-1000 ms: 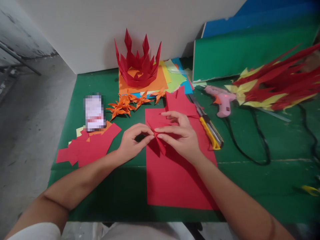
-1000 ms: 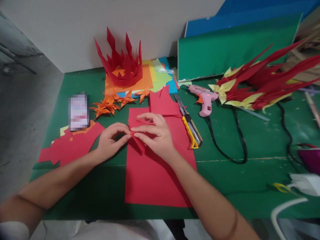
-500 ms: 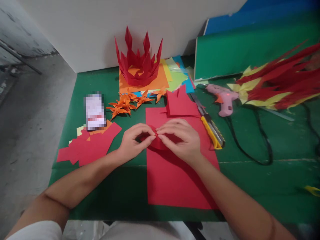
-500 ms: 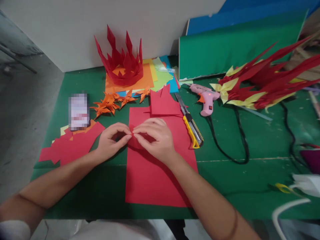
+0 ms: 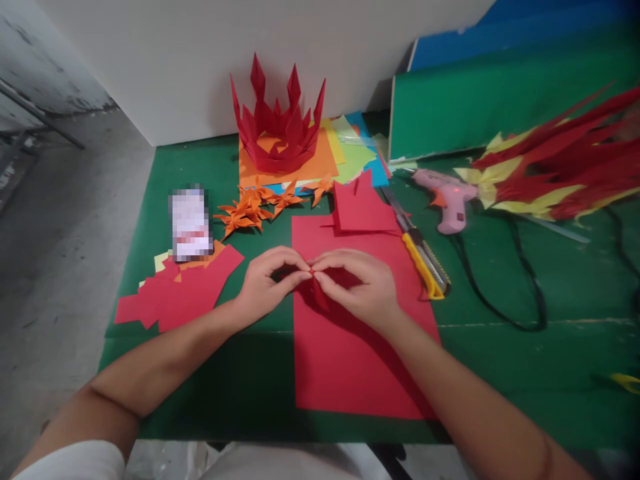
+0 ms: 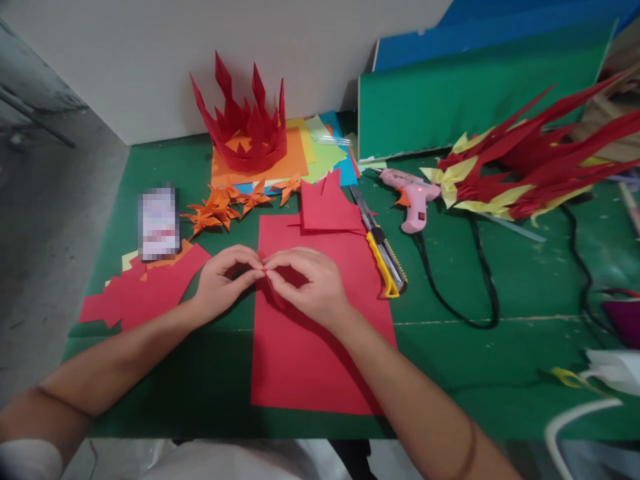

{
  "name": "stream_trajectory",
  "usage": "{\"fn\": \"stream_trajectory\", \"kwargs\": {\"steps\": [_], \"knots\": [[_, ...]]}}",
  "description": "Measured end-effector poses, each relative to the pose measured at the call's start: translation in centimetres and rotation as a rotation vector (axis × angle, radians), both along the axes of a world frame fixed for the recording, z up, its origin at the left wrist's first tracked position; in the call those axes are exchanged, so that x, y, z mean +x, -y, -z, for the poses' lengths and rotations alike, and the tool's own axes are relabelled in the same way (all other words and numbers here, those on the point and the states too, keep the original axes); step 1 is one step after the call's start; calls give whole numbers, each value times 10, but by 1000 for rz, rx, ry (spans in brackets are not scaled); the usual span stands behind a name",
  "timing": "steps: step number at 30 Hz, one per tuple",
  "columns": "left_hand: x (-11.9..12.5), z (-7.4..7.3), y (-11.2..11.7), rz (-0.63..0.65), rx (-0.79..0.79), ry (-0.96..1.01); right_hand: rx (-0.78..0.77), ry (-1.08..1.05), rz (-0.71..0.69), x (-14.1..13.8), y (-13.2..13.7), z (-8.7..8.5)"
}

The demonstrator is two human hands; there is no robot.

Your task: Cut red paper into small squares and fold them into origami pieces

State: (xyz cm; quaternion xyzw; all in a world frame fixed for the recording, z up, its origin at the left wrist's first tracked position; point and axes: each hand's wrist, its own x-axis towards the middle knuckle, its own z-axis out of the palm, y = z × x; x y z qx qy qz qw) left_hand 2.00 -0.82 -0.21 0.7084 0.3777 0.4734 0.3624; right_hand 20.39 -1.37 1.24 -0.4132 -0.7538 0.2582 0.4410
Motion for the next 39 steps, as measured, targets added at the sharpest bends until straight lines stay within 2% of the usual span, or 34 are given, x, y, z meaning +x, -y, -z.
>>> {"fn": "stream_trajectory", "kwargs": {"steps": [7, 22, 29, 35, 39], "knots": [[0, 0, -2, 34, 70, -28, -88, -47, -44, -1, 1, -3], [-1, 0, -1, 80, 99, -115, 7, 13, -101, 3, 0, 1], [0, 1, -2, 32, 87, -88, -18, 7, -38, 0, -1, -2], [0, 2, -4, 19, 138, -195, -115, -53, -28, 2, -3, -4], [0, 1, -2, -19, 78, -166, -136, -70, -56, 4, -3, -5]]}}
